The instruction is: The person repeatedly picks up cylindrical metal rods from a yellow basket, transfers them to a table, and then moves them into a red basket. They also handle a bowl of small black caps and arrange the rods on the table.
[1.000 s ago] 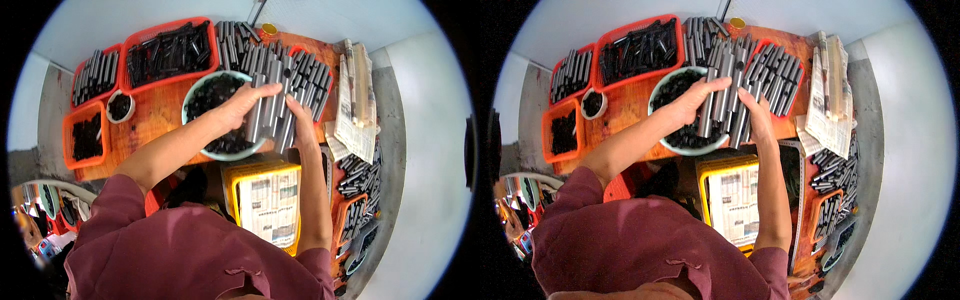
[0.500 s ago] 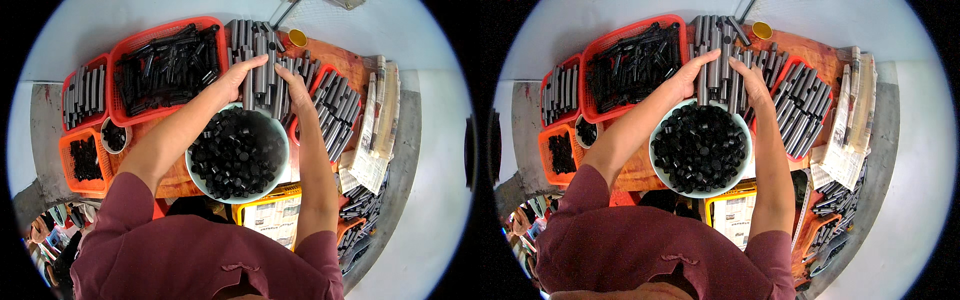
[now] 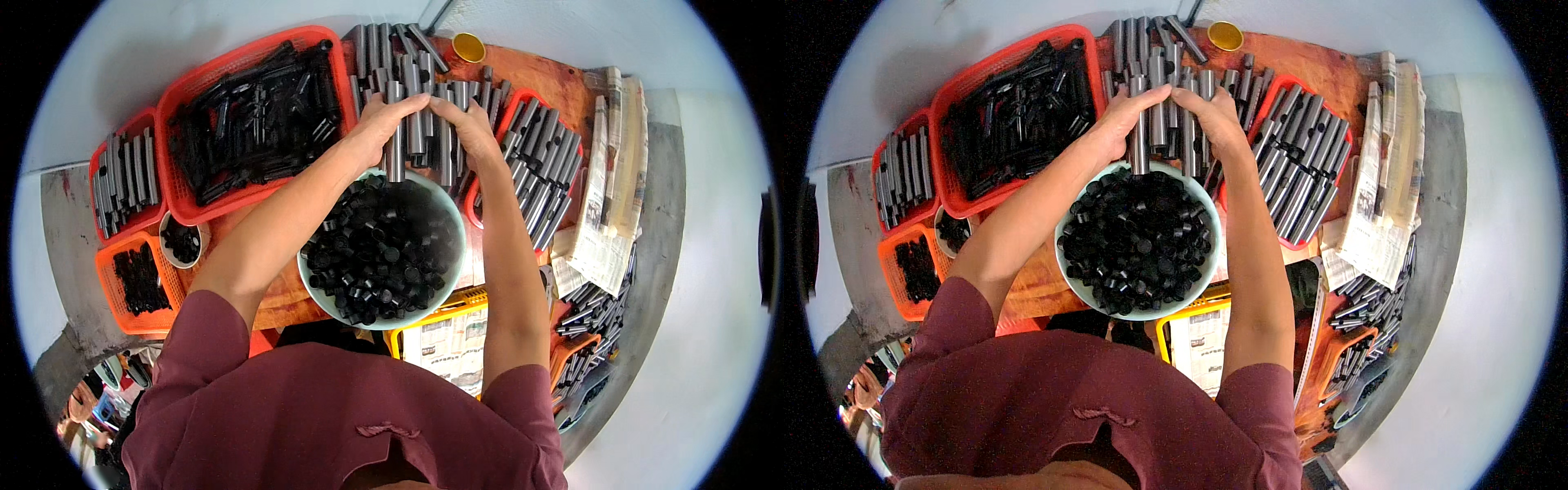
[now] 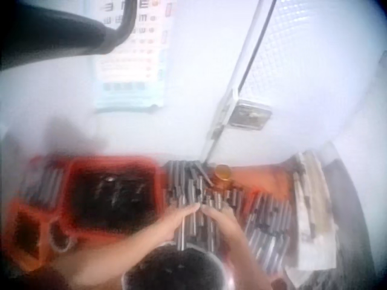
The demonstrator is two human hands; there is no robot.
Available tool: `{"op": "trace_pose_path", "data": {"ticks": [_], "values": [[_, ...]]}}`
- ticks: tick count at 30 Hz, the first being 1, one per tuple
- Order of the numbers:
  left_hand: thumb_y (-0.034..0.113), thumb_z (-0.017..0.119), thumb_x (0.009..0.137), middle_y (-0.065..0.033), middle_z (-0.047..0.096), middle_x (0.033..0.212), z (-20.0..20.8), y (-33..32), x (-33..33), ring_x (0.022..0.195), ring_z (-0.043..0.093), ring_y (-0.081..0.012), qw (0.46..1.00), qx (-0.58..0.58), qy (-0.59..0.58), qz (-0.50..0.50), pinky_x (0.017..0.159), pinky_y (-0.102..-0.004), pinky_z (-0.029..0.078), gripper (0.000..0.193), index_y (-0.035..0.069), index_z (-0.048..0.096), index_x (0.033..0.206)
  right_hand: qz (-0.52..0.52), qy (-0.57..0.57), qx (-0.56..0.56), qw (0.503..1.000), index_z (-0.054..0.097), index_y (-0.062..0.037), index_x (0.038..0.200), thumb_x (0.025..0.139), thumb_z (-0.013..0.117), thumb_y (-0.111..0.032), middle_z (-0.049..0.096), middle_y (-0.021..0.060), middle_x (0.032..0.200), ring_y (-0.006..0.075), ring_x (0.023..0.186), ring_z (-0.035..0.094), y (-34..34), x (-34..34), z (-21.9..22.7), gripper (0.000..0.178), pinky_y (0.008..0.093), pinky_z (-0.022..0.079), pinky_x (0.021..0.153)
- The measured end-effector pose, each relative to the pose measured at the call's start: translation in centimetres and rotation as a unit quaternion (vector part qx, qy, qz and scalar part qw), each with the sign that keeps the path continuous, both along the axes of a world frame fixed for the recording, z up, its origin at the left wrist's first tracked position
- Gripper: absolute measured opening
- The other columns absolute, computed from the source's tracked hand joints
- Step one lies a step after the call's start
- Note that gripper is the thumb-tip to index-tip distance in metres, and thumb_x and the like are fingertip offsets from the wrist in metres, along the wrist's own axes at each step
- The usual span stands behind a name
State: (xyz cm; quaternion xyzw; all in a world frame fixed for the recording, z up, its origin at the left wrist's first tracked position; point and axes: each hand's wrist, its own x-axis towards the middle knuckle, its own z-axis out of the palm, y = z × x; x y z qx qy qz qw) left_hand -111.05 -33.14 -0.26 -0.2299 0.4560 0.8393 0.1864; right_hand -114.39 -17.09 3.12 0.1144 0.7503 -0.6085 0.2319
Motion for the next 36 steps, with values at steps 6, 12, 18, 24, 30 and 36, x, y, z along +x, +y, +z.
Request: {"op": "trace_pose_path", "data": {"ticks": [6, 12, 18, 24, 30, 36], "values": [[0.032, 0.080, 0.076, -0.0247, 0.055, 0.119, -0.9, 1.2, -1.4, 0.105, 0.062, -0.0301, 0.988, -0.150, -0.020, 0.027, 0.082, -0.0402, 0.056, 0.077, -0.011, 0.040, 0.126, -0.003, 0.051, 0.056, 0.997, 0.049, 0.0105, 0.118, 0.069, 0.081, -0.033, 0.063, 0.0188, 0.104, 0.0232, 0.091, 0.064, 0.9, -1.1, -0.3, 0.073, 0.0352, 0.053, 0.080], [0.032, 0.080, 0.075, -0.0287, 0.045, 0.133, -2.8, 0.8, -2.0, 0.117, 0.055, -0.0345, 0.971, -0.234, -0.034, 0.027, 0.090, -0.0409, 0.051, 0.086, -0.012, 0.035, 0.133, -0.005, 0.105, 0.152, 0.983, 0.051, 0.0111, 0.115, 0.067, 0.079, -0.022, 0.064, 0.0207, 0.103, 0.0260, 0.091, 0.065, 3.0, -2.1, -4.1, 0.065, 0.0351, 0.051, 0.083], [0.034, 0.080, 0.074, -0.0306, 0.033, 0.142, -1.9, 2.1, -2.1, 0.134, 0.036, -0.0382, 0.925, -0.376, -0.036, -0.044, 0.107, -0.0417, 0.038, 0.100, -0.013, 0.024, 0.141, -0.018, 0.103, 0.270, 0.957, 0.047, 0.0153, 0.116, 0.066, 0.077, -0.030, 0.062, 0.0313, 0.107, 0.0381, 0.103, 0.063, 3.9, -1.6, -2.7, 0.074, 0.0409, 0.048, 0.090], [0.031, 0.078, 0.077, -0.0320, 0.021, 0.149, -0.1, 3.8, -1.6, 0.139, 0.023, -0.0426, 0.895, -0.440, -0.029, -0.061, 0.113, -0.0448, 0.026, 0.109, -0.015, 0.006, 0.145, 0.017, 0.125, 0.303, 0.945, 0.036, 0.0124, 0.123, 0.078, 0.071, -0.025, 0.046, 0.0374, 0.124, 0.0511, 0.114, 0.051, 5.3, -1.4, -6.4, 0.068, 0.0489, 0.043, 0.099], [0.031, 0.078, 0.077, -0.0320, 0.022, 0.148, -0.7, 4.3, -1.3, 0.139, 0.023, -0.0437, 0.866, -0.496, -0.033, -0.054, 0.114, -0.0467, 0.025, 0.106, -0.015, 0.010, 0.144, 0.033, 0.145, 0.371, 0.917, 0.024, 0.0178, 0.134, 0.085, 0.066, -0.029, 0.042, 0.0380, 0.129, 0.0510, 0.120, 0.046, 4.6, 0.1, -5.7, 0.080, 0.0505, 0.040, 0.103], [0.044, 0.074, 0.081, -0.0302, 0.025, 0.149, -1.2, 4.8, 0.1, 0.139, 0.027, -0.0415, 0.846, -0.527, -0.015, -0.083, 0.114, -0.0449, 0.028, 0.103, -0.011, 0.016, 0.146, 0.034, 0.227, 0.409, 0.883, 0.021, 0.0200, 0.137, 0.088, 0.063, -0.027, 0.035, 0.0407, 0.136, 0.0521, 0.121, 0.045, 5.0, 2.9, -5.3, 0.080, 0.0506, 0.038, 0.105]]}}
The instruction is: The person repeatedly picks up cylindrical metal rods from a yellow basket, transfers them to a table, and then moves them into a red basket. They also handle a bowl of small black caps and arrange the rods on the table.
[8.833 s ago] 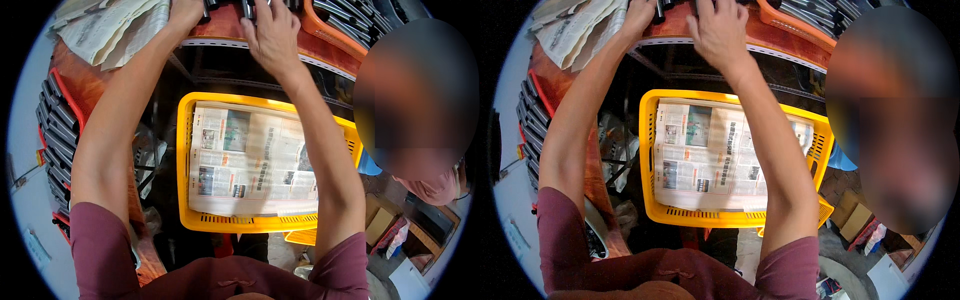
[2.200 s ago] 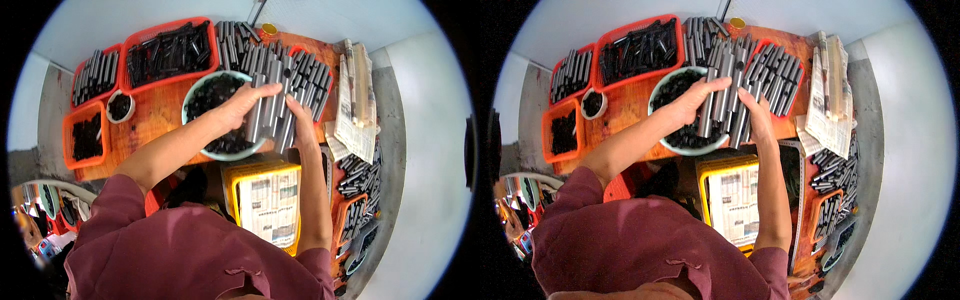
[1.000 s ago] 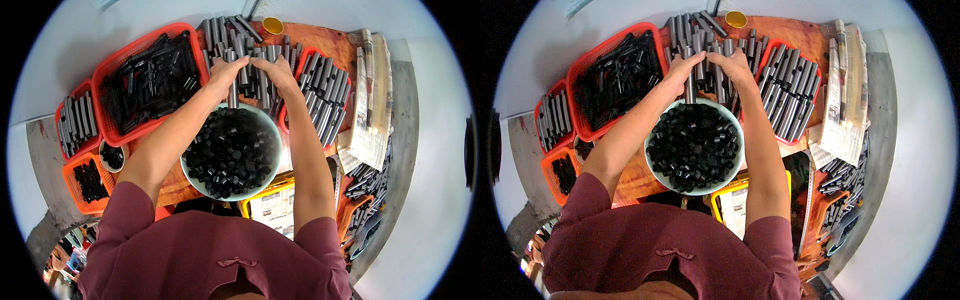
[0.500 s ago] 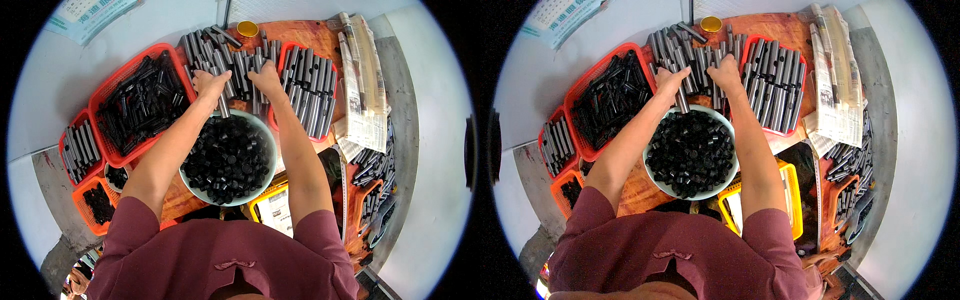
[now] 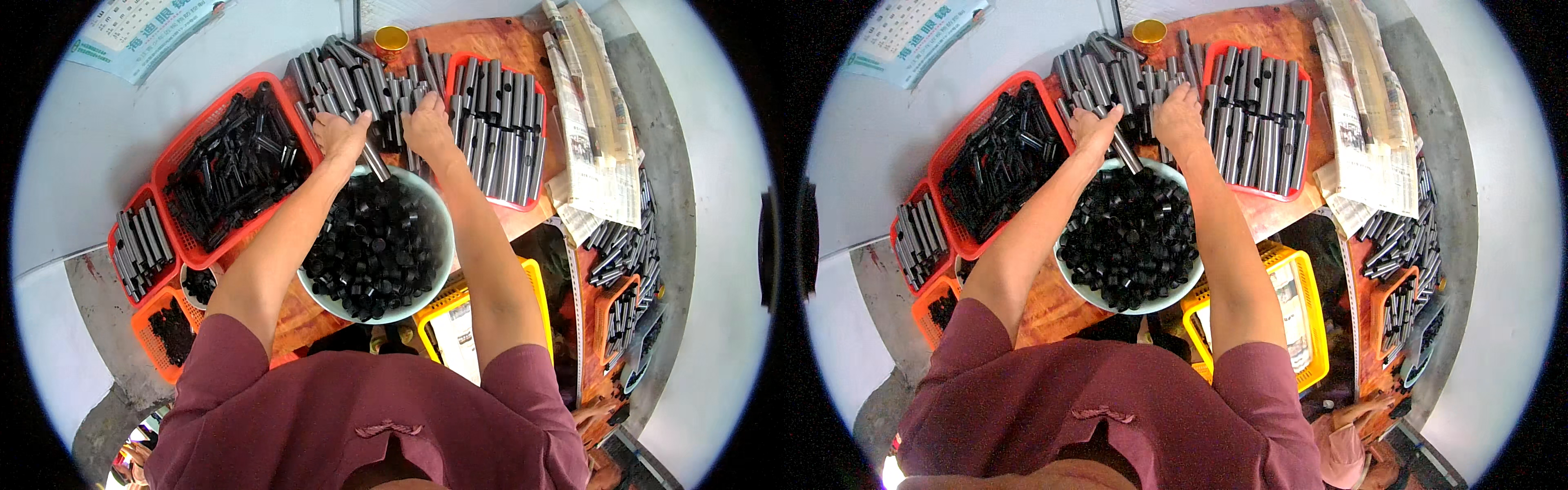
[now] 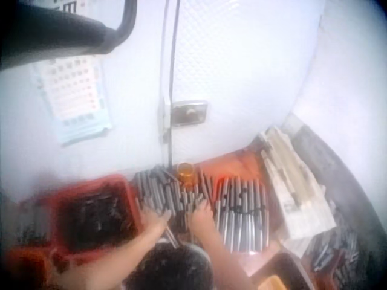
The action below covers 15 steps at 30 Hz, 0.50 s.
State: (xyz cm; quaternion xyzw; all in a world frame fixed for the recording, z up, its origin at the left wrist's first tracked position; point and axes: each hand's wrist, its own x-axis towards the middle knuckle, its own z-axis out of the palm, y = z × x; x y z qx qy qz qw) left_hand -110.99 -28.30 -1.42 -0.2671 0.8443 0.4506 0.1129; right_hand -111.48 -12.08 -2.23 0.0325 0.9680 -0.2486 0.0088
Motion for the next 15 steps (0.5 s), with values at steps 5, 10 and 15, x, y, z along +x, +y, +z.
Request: {"op": "trace_pose_path", "data": {"ticks": [5, 10, 15], "values": [[0.034, 0.073, 0.081, -0.0321, 0.045, 0.131, 0.3, -0.4, 1.2, 0.125, 0.043, -0.0434, 0.996, 0.004, 0.092, -0.014, 0.107, -0.0449, 0.035, 0.073, -0.016, 0.041, 0.124, 0.042, 0.185, -0.082, 0.978, 0.038, 0.0142, 0.128, 0.086, 0.062, -0.015, 0.043, 0.0375, 0.128, 0.0530, 0.112, 0.049, 1.2, 2.6, 3.1, 0.057, 0.0498, 0.042, 0.099], [0.024, 0.072, 0.080, -0.0241, 0.059, 0.107, -1.1, -1.3, 3.4, 0.102, 0.056, -0.0352, 0.967, 0.040, 0.205, -0.145, 0.093, -0.0461, 0.042, 0.046, -0.009, 0.054, 0.107, 0.008, 0.190, -0.199, 0.961, 0.051, 0.0073, 0.120, 0.087, 0.061, -0.012, 0.050, 0.0289, 0.122, 0.0445, 0.112, 0.053, 6.0, 13.5, 7.5, 0.039, 0.0450, 0.046, 0.096], [0.020, 0.066, 0.092, -0.0196, 0.047, 0.132, 1.9, -3.2, 9.0, 0.122, 0.045, -0.0276, 0.932, 0.015, 0.294, -0.212, 0.108, -0.0378, 0.031, 0.058, -0.007, 0.042, 0.137, -0.116, 0.165, -0.184, 0.962, 0.054, 0.0001, 0.116, 0.088, 0.061, -0.009, 0.059, 0.0176, 0.102, 0.0368, 0.088, 0.062, 10.6, 30.1, 10.7, 0.030, 0.0407, 0.052, 0.074]]}}
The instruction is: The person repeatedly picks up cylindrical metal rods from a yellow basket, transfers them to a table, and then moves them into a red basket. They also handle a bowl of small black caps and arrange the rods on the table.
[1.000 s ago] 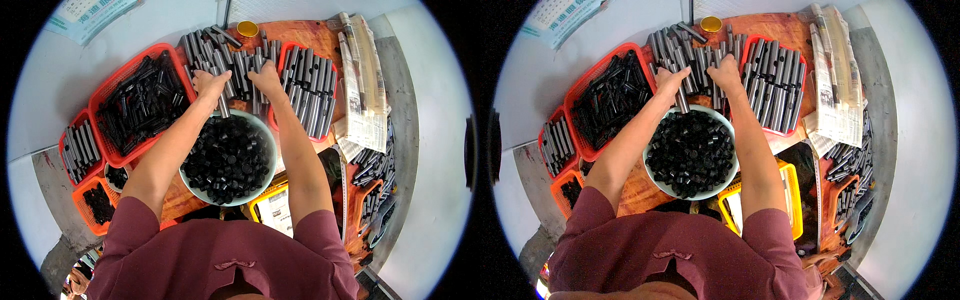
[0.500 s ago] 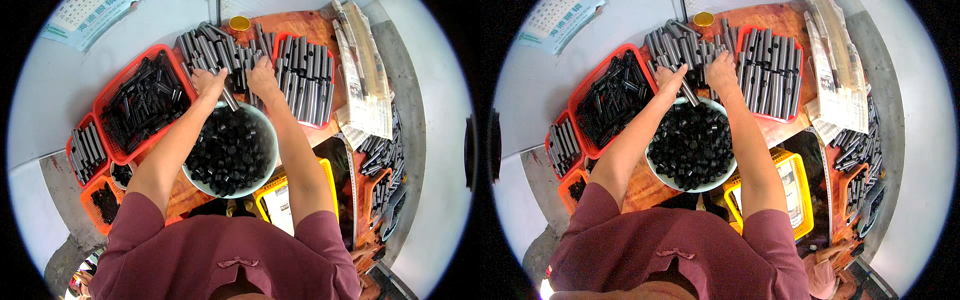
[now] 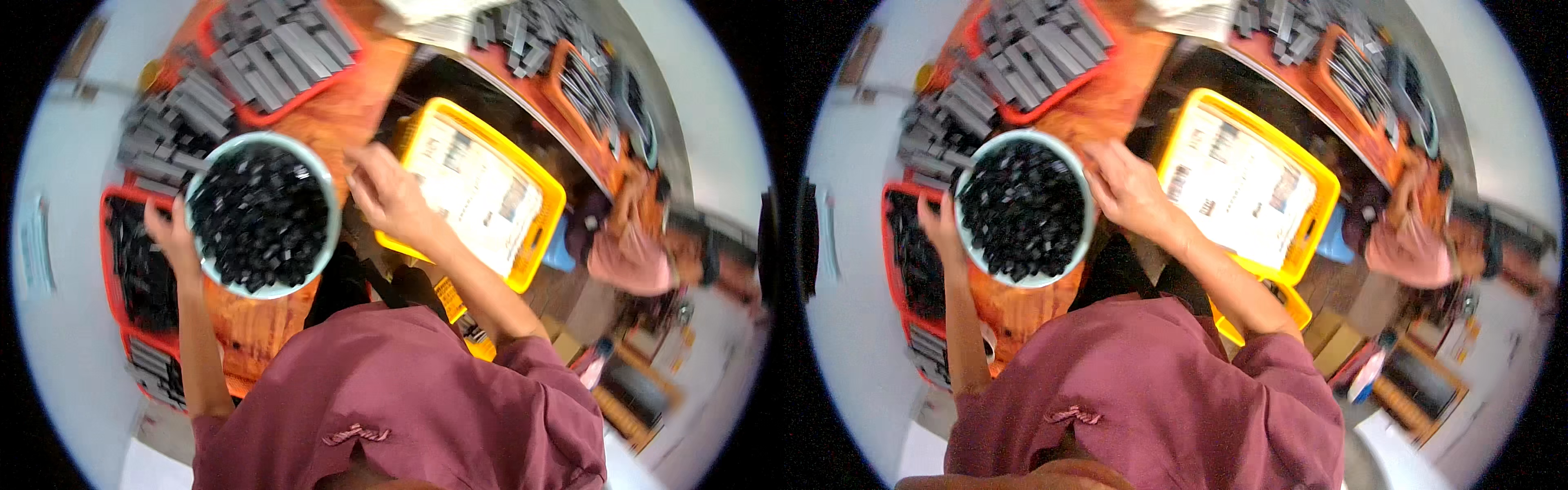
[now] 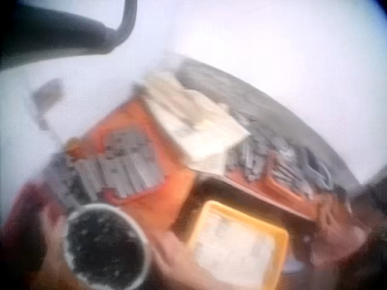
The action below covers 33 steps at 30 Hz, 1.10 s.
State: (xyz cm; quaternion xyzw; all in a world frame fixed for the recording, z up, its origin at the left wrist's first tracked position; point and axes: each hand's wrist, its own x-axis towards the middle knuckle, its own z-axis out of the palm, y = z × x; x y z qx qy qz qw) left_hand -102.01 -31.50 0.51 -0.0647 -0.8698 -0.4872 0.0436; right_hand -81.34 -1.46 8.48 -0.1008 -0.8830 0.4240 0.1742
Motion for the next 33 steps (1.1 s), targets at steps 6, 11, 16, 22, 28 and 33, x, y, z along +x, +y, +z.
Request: {"op": "trace_pose_path", "data": {"ticks": [6, 11, 16, 22, 28, 33], "values": [[0.011, 0.058, 0.093, -0.0213, 0.035, 0.147, 5.7, 6.5, 10.3, 0.136, 0.034, -0.0340, 0.966, -0.116, 0.142, -0.185, 0.112, -0.0435, 0.027, 0.044, -0.003, 0.047, 0.134, -0.278, -0.183, -0.098, 0.938, 0.060, 0.0032, 0.109, 0.091, 0.058, -0.013, 0.065, 0.0227, 0.098, 0.0385, 0.090, 0.064, 1.1, 23.5, -4.1, 0.024, 0.0424, 0.051, 0.078], [0.007, 0.060, 0.089, -0.0216, 0.036, 0.146, 8.4, 15.3, 22.6, 0.136, 0.035, -0.0348, 0.882, -0.111, 0.117, -0.443, 0.112, -0.0424, 0.026, 0.033, -0.002, 0.056, 0.121, -0.395, -0.193, -0.118, 0.890, 0.061, 0.0000, 0.111, 0.091, 0.058, -0.015, 0.065, 0.0232, 0.102, 0.0393, 0.096, 0.063, -1.7, 39.3, -8.3, 0.025, 0.0439, 0.051, 0.082], [0.015, 0.061, 0.090, -0.0222, 0.042, 0.141, 3.5, 17.1, 34.1, 0.131, 0.040, -0.0364, 0.843, -0.127, -0.062, -0.520, 0.110, -0.0414, 0.031, 0.029, 0.000, 0.059, 0.116, -0.495, -0.237, -0.166, 0.819, 0.062, -0.0013, 0.099, 0.090, 0.055, -0.022, 0.064, 0.0256, 0.101, 0.0427, 0.097, 0.061, -3.5, 52.7, -13.4, 0.023, 0.0491, 0.049, 0.083], [0.017, 0.060, 0.090, -0.0210, 0.047, 0.136, -0.9, 18.9, 41.1, 0.127, 0.045, -0.0344, 0.736, -0.224, -0.081, -0.634, 0.108, -0.0389, 0.035, 0.033, -0.002, 0.059, 0.117, -0.607, -0.363, -0.344, 0.617, 0.061, -0.0005, 0.107, 0.088, 0.052, -0.033, 0.062, 0.0291, 0.109, 0.0443, 0.106, 0.059, -12.9, 69.2, -19.3, 0.038, 0.0509, 0.046, 0.090], [0.020, 0.059, 0.093, -0.0213, 0.050, 0.131, -0.6, 26.5, 42.9, 0.119, 0.052, -0.0337, 0.641, -0.281, -0.076, -0.710, 0.100, -0.0379, 0.042, 0.035, -0.005, 0.059, 0.117, -0.681, -0.350, -0.466, 0.443, 0.064, 0.0017, 0.105, 0.087, 0.054, -0.032, 0.062, 0.0306, 0.109, 0.0447, 0.108, 0.059, -25.9, 74.2, -21.2, 0.039, 0.0493, 0.046, 0.092], [0.021, 0.059, 0.092, -0.0209, 0.054, 0.123, -2.1, 30.0, 42.5, 0.106, 0.060, -0.0313, 0.564, -0.298, -0.097, -0.764, 0.090, -0.0373, 0.049, 0.035, -0.005, 0.059, 0.116, -0.716, -0.238, -0.550, 0.358, 0.065, 0.0026, 0.101, 0.087, 0.057, -0.029, 0.066, 0.0290, 0.101, 0.0433, 0.101, 0.063, -30.6, 69.4, -22.8, 0.035, 0.0468, 0.049, 0.087]]}}
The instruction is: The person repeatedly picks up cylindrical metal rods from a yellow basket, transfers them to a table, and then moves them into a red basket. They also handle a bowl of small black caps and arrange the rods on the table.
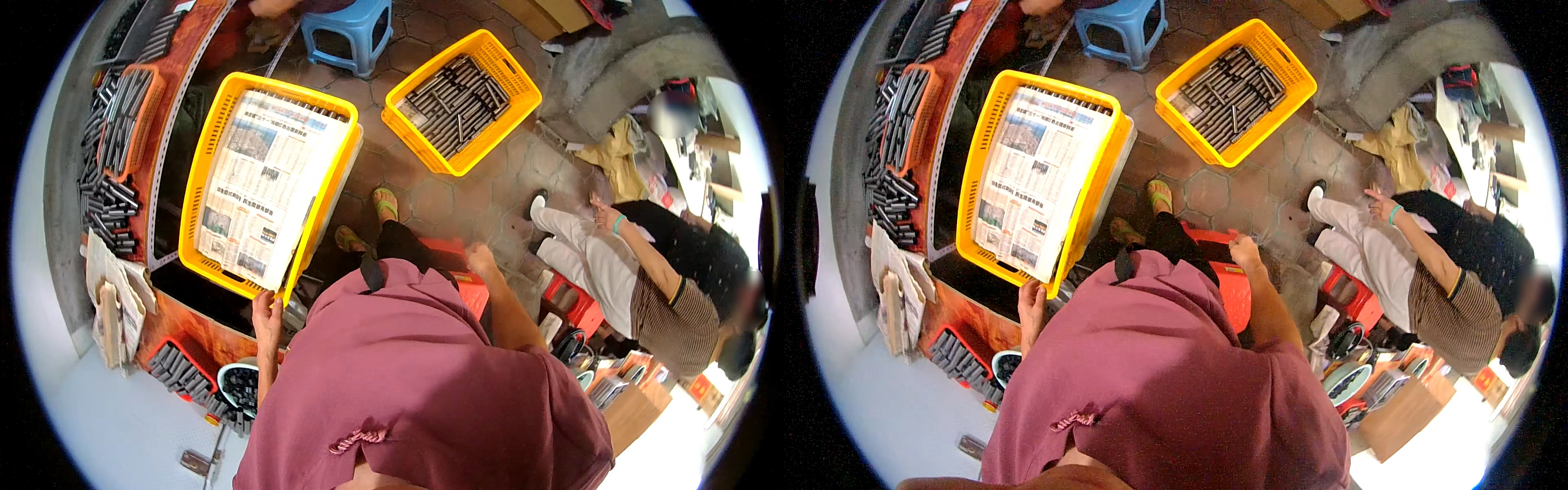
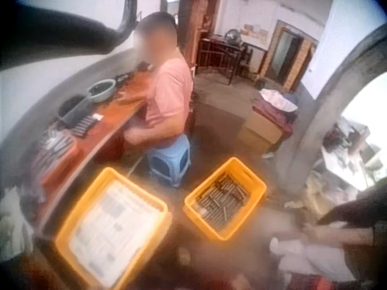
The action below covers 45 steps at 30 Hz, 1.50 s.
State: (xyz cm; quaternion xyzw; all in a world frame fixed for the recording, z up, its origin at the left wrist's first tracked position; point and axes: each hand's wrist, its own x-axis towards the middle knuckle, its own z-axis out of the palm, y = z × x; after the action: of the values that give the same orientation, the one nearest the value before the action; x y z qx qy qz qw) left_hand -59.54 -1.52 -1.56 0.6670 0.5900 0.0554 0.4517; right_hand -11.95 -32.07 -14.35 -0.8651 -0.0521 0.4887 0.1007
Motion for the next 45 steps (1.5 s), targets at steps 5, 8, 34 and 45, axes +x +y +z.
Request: {"op": "trace_pose_path", "data": {"ticks": [5, 8, 34, 45], "values": [[0.023, 0.059, 0.093, -0.0212, 0.059, 0.116, 0.7, 2.2, 0.2, 0.100, 0.063, -0.0304, 0.996, -0.082, 0.012, -0.026, 0.087, -0.0356, 0.050, 0.038, -0.006, 0.058, 0.118, -0.057, 0.032, 0.031, 0.997, 0.059, -0.0028, 0.089, 0.093, 0.058, -0.022, 0.060, 0.0052, 0.067, 0.0159, 0.055, 0.057, -2.3, -6.6, 0.3, 0.019, 0.0319, 0.047, 0.050], [0.024, 0.059, 0.093, -0.0211, 0.061, 0.114, -1.0, 1.7, -1.3, 0.099, 0.064, -0.0287, 0.991, -0.130, -0.004, -0.034, 0.085, -0.0348, 0.050, 0.040, -0.006, 0.058, 0.118, -0.048, -0.030, 0.098, 0.994, 0.058, -0.0025, 0.088, 0.093, 0.058, -0.021, 0.059, 0.0041, 0.066, 0.0152, 0.053, 0.056, -6.8, -9.3, -3.2, 0.019, 0.0317, 0.045, 0.048], [0.027, 0.058, 0.094, -0.0154, 0.067, 0.098, -3.3, 1.7, 2.3, 0.090, 0.062, -0.0218, 0.979, -0.180, 0.055, -0.072, 0.079, -0.0327, 0.049, 0.039, -0.007, 0.059, 0.114, -0.084, -0.010, 0.107, 0.991, 0.065, 0.0012, 0.101, 0.093, 0.057, -0.028, 0.068, 0.0151, 0.084, 0.0240, 0.069, 0.068, -3.2, -3.8, 0.3, 0.031, 0.0377, 0.053, 0.065], [0.032, 0.057, 0.095, -0.0173, 0.066, 0.109, -5.9, -6.7, -3.0, 0.100, 0.063, -0.0261, 0.977, -0.197, 0.036, 0.066, 0.090, -0.0350, 0.047, 0.044, -0.004, 0.059, 0.120, -0.033, 0.048, 0.128, 0.990, 0.061, 0.0006, 0.098, 0.097, 0.053, -0.020, 0.062, 0.0071, 0.069, 0.0134, 0.051, 0.054, 5.2, 0.9, 4.2, 0.023, 0.0297, 0.043, 0.045]]}}
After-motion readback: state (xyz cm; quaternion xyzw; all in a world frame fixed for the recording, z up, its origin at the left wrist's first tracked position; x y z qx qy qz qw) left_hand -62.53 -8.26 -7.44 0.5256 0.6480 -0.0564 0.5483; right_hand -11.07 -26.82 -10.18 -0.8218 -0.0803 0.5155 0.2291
